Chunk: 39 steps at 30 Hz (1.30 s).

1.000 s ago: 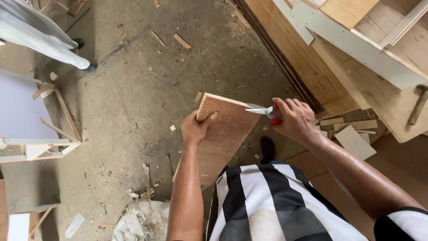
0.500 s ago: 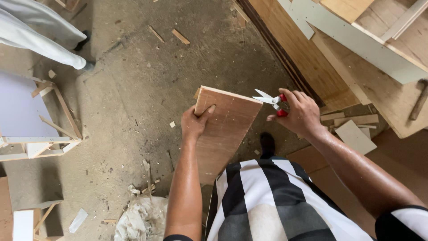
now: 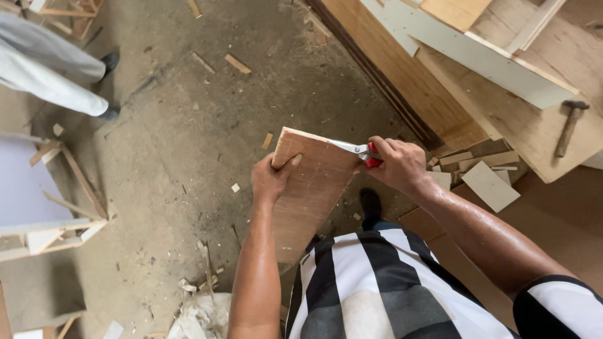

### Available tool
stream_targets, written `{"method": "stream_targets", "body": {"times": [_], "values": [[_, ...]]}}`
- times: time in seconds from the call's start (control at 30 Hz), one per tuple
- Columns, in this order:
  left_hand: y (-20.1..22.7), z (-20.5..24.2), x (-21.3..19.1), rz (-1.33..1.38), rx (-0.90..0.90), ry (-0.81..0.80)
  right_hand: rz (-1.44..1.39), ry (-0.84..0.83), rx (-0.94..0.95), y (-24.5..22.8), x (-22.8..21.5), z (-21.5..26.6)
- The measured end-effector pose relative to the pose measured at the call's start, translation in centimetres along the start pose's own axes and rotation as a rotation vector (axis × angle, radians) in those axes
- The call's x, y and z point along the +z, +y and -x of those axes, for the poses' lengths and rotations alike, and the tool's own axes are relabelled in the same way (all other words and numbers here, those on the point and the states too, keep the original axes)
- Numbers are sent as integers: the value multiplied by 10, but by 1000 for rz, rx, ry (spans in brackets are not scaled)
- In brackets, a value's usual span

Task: The person assembles a wooden shelf unit by hammering nails into boards, lifting the structure, and trimming a plywood panel with snips.

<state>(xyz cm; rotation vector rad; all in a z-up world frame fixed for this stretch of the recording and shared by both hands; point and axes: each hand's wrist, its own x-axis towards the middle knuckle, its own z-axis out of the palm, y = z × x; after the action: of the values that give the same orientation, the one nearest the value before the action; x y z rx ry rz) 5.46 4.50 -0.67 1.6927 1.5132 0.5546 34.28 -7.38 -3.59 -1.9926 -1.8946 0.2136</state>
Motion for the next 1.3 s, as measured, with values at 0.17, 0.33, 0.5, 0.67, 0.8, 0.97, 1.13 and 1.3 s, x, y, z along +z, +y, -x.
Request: {"method": "stream_targets", "body": {"times": [0.17,0.33,0.5,0.67,0.8,0.97,1.13,1.3], "values": [[18,-25,38,-107,40,-9,-129,12,231,27,-2,5],[51,-71,97,-110,155,46,-413,-31,657,91,-11,10],[105,-119,155,-123,212,38,-694,59,920,177,-4,29],[163,-164,197,-84,309,102,-769,46,1077,248,-7,40],[198,-193,223,-74,302,65,-814,96,1128,284,-16,29],[223,-250,260,-146,247,-22,-618,185,1107,312,-23,3],[245,-312,305,-52,289,-107,-420,234,1195,344,-32,-10],[290,-357,353,-60,282,-180,-215,274,1326,429,-50,-23]]}}
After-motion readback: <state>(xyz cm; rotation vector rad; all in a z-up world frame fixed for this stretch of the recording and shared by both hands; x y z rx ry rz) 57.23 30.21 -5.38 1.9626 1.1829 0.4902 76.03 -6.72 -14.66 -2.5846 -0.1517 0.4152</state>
